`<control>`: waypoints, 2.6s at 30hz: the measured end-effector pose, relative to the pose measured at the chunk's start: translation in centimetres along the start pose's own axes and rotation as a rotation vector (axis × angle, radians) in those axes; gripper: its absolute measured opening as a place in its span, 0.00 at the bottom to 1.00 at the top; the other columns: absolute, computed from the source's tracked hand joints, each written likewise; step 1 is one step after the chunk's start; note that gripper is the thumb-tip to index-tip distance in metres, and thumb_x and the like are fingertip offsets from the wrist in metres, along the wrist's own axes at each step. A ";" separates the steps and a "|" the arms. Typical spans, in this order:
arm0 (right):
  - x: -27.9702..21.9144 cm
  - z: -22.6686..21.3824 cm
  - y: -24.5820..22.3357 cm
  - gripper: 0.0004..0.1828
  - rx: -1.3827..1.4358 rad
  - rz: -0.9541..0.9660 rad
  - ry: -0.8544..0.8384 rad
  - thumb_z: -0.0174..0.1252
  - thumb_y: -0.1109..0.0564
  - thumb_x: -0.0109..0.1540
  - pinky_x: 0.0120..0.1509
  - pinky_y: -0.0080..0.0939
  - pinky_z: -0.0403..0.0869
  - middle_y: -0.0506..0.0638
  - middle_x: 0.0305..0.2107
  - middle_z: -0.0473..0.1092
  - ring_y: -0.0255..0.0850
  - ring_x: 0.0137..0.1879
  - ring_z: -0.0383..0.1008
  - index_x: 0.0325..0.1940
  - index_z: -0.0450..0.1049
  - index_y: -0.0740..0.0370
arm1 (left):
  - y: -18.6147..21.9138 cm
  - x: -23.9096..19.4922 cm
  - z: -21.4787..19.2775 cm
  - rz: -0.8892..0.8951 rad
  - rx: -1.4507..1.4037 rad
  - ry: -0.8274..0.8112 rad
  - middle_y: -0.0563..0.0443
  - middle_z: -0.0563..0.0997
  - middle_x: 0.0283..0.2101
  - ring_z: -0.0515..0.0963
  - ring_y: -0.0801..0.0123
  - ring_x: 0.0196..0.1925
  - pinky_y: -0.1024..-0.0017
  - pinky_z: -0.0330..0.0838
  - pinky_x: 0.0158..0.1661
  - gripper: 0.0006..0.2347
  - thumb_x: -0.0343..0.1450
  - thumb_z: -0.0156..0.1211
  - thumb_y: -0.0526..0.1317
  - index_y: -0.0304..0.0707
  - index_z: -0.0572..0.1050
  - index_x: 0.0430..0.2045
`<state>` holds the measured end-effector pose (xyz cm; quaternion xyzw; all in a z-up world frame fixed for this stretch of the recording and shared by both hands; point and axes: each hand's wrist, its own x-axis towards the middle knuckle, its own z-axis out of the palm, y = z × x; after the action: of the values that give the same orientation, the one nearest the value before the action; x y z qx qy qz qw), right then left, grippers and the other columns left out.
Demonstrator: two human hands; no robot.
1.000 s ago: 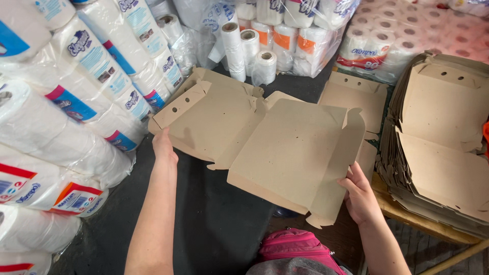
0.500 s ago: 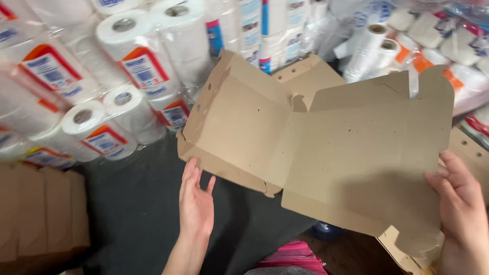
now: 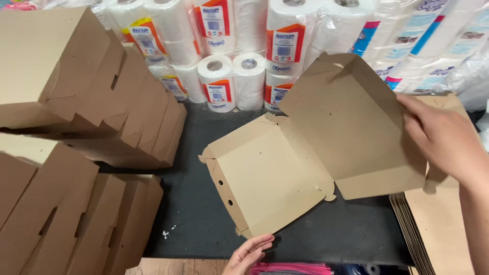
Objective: The person picks up flat cardboard sheets from a stack and folds them by hand to assemble small square boxes, placing the finished boxes into a new stack.
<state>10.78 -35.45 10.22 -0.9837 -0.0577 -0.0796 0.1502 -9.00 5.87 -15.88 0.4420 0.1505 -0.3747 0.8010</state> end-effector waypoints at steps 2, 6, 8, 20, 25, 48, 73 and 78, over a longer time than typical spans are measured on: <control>3.8 -0.1 -1.9 0.33 -0.351 -0.046 0.001 0.37 0.53 0.73 0.44 0.60 0.77 0.45 0.58 0.78 0.57 0.54 0.82 0.83 0.63 0.42 | 1.2 -2.5 0.3 0.414 0.248 0.137 0.46 0.87 0.62 0.84 0.61 0.65 0.64 0.74 0.64 0.18 0.74 0.59 0.43 0.40 0.80 0.57; 10.1 1.1 -4.1 0.37 -0.438 -0.106 0.013 0.39 0.58 0.70 0.42 0.57 0.75 0.45 0.54 0.80 0.59 0.48 0.83 0.83 0.62 0.33 | 3.8 -2.4 -4.8 0.758 1.058 0.640 0.58 0.81 0.63 0.74 0.69 0.69 0.57 0.64 0.68 0.18 0.76 0.52 0.41 0.51 0.75 0.61; 11.7 1.6 -5.1 0.36 -0.386 -0.194 0.017 0.38 0.60 0.69 0.41 0.55 0.72 0.47 0.54 0.80 0.55 0.50 0.82 0.81 0.64 0.34 | 6.1 -1.5 -6.5 1.094 1.304 0.657 0.51 0.78 0.65 0.71 0.58 0.69 0.55 0.62 0.71 0.29 0.65 0.52 0.21 0.41 0.72 0.65; 12.6 3.3 -7.6 0.27 -0.215 -0.460 0.171 0.54 0.62 0.69 0.57 0.59 0.77 0.48 0.55 0.79 0.55 0.62 0.79 0.73 0.72 0.48 | 12.5 10.5 -3.7 1.201 1.791 0.511 0.62 0.83 0.47 0.73 0.59 0.62 0.37 0.52 0.72 0.10 0.59 0.78 0.41 0.48 0.82 0.29; 7.5 4.0 -4.6 0.24 0.031 -0.636 0.312 0.56 0.62 0.70 0.74 0.58 0.64 0.53 0.70 0.69 0.54 0.75 0.66 0.72 0.71 0.58 | 10.1 13.1 2.4 1.395 1.568 0.364 0.62 0.80 0.39 0.76 0.64 0.50 0.38 0.52 0.71 0.06 0.70 0.72 0.36 0.47 0.77 0.33; -10.9 26.0 4.5 0.02 0.611 0.301 0.137 0.62 0.57 0.66 0.76 0.53 0.67 0.49 0.66 0.70 0.45 0.74 0.68 0.40 0.80 0.52 | 7.3 17.6 7.6 1.281 1.456 0.465 0.59 0.83 0.37 0.74 0.66 0.36 0.44 0.55 0.70 0.03 0.76 0.61 0.36 0.42 0.80 0.34; -10.6 25.7 0.1 0.24 0.578 0.300 0.070 0.66 0.49 0.61 0.72 0.56 0.71 0.44 0.77 0.53 0.43 0.71 0.66 0.62 0.74 0.44 | 9.1 11.4 4.2 1.131 1.228 0.528 0.59 0.81 0.62 0.70 0.59 0.72 0.40 0.32 0.77 0.24 0.69 0.55 0.23 0.50 0.76 0.60; -10.5 28.3 0.9 0.06 0.659 0.277 0.165 0.65 0.52 0.63 0.74 0.62 0.68 0.49 0.76 0.56 0.48 0.78 0.62 0.43 0.81 0.49 | 9.1 8.8 -1.1 0.881 1.001 0.806 0.55 0.72 0.69 0.66 0.57 0.71 0.67 0.70 0.46 0.32 0.64 0.40 0.17 0.53 0.75 0.58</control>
<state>4.55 -28.58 -18.50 -0.8713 0.0657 -0.1149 0.4726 3.65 5.68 -16.12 0.8720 0.0537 0.1444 0.4647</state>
